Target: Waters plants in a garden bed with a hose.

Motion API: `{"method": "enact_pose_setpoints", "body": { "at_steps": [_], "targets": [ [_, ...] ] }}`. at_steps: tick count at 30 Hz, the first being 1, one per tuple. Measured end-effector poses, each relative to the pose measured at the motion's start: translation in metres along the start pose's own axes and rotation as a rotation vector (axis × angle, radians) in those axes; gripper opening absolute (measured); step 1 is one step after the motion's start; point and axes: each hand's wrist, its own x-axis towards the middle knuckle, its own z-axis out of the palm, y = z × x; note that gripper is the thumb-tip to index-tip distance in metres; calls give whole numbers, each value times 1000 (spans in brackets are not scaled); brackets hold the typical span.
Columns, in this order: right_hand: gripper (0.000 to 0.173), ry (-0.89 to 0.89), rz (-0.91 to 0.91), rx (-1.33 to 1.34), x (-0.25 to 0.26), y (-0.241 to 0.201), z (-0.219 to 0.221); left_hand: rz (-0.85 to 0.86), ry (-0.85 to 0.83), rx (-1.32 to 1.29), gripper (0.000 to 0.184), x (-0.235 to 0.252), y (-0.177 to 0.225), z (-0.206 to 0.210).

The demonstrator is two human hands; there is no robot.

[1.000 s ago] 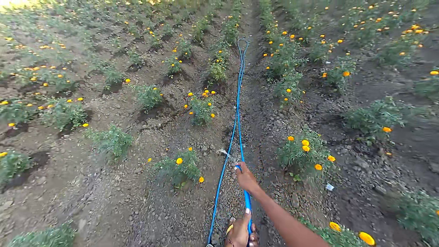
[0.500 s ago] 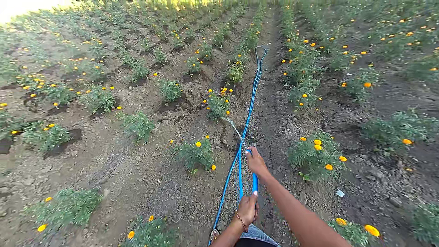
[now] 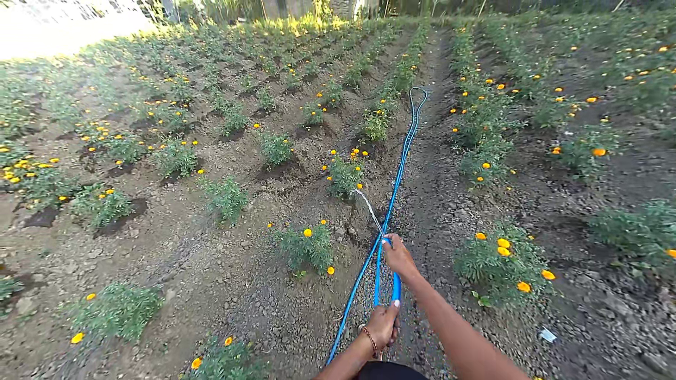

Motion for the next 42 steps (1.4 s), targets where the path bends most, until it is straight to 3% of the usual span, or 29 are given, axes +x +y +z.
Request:
{"method": "enact_pose_setpoints", "body": {
  "at_steps": [8, 19, 28, 42],
  "targets": [
    [37, -69, 36, 16, 47, 19, -20, -93, 19, 68, 51, 40, 22, 11],
    [35, -110, 47, 64, 92, 31, -37, -81, 28, 34, 51, 87, 35, 19],
    [35, -97, 2, 62, 106, 28, -39, -104, 50, 38, 48, 93, 49, 18],
    [33, -189, 30, 49, 110, 28, -23, -106, 61, 7, 50, 92, 37, 15]
  ]
}}
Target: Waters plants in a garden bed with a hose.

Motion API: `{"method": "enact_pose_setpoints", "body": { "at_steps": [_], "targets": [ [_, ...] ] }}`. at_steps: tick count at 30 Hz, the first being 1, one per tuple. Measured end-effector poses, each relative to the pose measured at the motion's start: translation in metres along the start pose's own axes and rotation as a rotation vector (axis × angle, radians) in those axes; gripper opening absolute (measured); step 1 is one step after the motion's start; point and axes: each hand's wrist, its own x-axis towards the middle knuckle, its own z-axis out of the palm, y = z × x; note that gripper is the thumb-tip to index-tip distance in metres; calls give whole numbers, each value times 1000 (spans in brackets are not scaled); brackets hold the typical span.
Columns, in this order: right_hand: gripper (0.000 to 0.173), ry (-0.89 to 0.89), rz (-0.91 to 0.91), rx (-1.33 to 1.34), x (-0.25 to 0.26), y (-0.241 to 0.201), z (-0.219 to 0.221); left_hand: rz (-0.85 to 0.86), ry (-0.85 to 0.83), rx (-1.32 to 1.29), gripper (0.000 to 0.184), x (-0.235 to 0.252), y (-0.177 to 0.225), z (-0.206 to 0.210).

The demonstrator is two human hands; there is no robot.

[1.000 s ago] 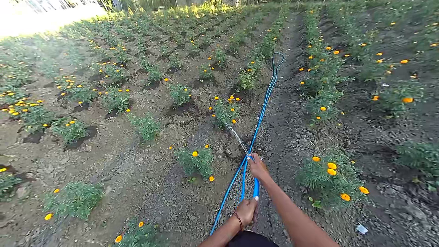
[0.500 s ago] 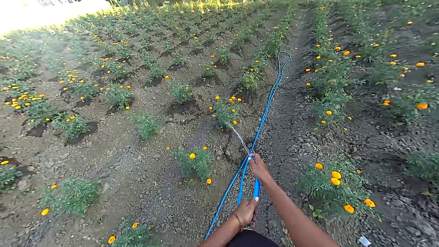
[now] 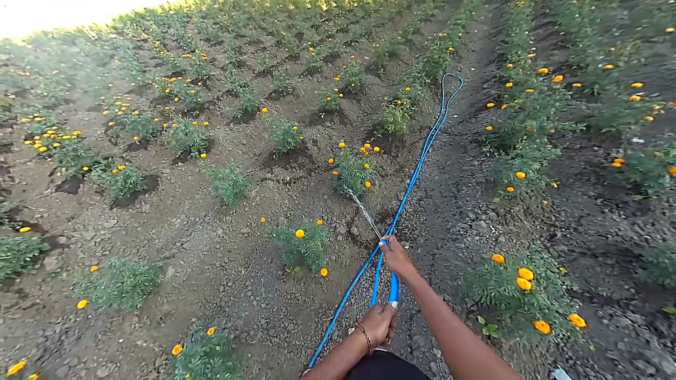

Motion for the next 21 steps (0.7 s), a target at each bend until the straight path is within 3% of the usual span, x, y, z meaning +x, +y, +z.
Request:
{"method": "enact_pose_setpoints", "body": {
  "at_steps": [21],
  "targets": [
    [35, -83, 67, -19, 7, 4, 13, -39, 32, 10, 52, -4, -2, -4]
  ]
}}
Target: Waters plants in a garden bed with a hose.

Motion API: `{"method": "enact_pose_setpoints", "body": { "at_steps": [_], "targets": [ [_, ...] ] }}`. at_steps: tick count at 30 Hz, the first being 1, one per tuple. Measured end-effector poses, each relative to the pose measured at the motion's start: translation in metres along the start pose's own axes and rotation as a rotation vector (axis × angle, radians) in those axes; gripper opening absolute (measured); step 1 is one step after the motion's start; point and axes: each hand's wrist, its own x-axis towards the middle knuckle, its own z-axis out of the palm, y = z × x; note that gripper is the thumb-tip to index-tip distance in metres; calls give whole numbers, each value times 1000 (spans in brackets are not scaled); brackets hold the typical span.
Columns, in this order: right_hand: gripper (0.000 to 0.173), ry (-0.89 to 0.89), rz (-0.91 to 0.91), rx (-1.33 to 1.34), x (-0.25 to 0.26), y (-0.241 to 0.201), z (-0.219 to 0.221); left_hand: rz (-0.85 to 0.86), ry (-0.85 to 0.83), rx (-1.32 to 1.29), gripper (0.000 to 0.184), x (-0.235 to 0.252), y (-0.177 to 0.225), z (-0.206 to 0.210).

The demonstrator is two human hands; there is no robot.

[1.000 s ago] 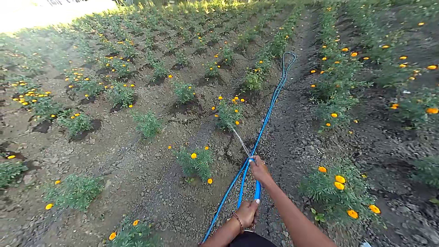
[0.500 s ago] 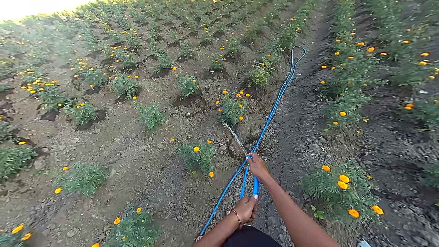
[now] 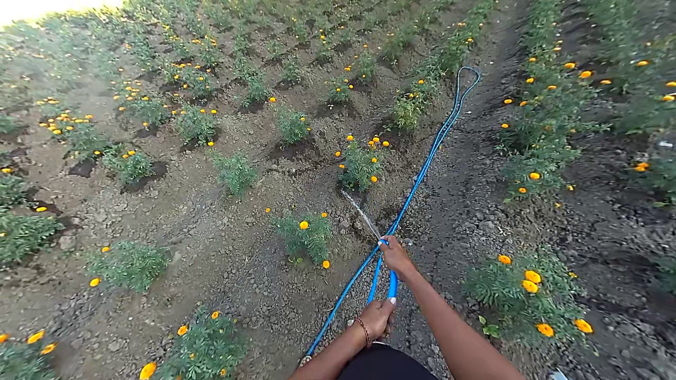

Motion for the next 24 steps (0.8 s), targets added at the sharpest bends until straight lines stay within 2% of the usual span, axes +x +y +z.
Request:
{"method": "enact_pose_setpoints", "body": {
  "at_steps": [7, 14, 24],
  "targets": [
    [34, 37, -50, 43, 0, 0, -2, -8, 4, -4, 52, 0, 3, 0],
    [34, 162, -122, 105, -10, -7, -10, 39, 32, 31, 51, 5, 5, 0],
    [33, 180, -103, 104, -7, -2, -17, 10, 40, 40, 50, 5, 12, 5]
  ]
}}
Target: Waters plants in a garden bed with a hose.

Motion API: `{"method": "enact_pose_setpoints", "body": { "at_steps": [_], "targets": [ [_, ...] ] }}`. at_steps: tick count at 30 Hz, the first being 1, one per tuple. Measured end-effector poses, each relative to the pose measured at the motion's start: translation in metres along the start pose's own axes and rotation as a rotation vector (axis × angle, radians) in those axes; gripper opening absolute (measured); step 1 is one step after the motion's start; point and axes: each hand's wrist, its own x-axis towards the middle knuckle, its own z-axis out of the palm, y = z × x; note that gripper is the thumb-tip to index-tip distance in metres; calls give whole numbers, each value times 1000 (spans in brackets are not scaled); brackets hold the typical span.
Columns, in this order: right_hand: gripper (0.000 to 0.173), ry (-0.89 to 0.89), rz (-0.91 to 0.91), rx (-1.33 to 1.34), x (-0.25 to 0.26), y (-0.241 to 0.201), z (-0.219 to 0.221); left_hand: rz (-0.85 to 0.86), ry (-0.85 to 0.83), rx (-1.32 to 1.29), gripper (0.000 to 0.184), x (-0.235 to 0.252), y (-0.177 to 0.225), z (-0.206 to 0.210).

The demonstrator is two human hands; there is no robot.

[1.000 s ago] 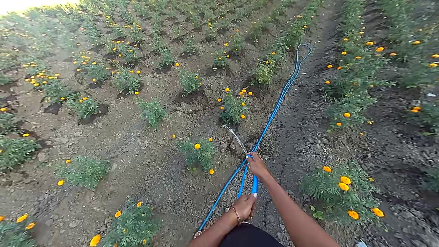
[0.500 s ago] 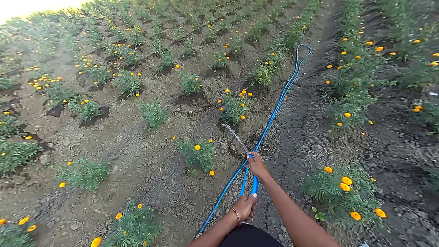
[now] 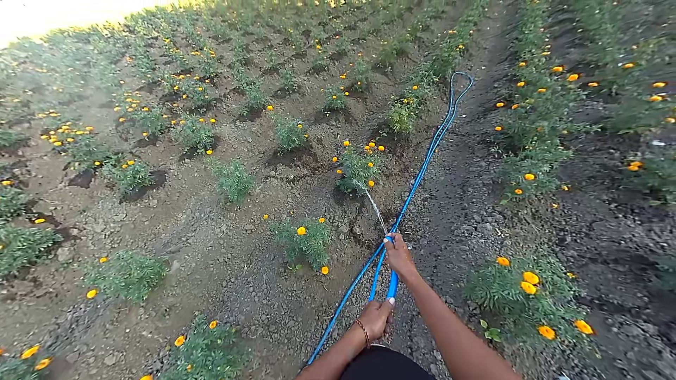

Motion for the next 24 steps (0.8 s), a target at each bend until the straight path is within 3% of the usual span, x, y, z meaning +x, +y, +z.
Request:
{"method": "enact_pose_setpoints", "body": {
  "at_steps": [13, 24],
  "targets": [
    [33, 45, -4, -38, 1, 5, -9, -7, -21, 46, 51, 6, 3, 4],
    [34, -42, 92, -65, 9, 17, -2, -48, -26, 27, 51, 9, -2, 6]
  ]
}}
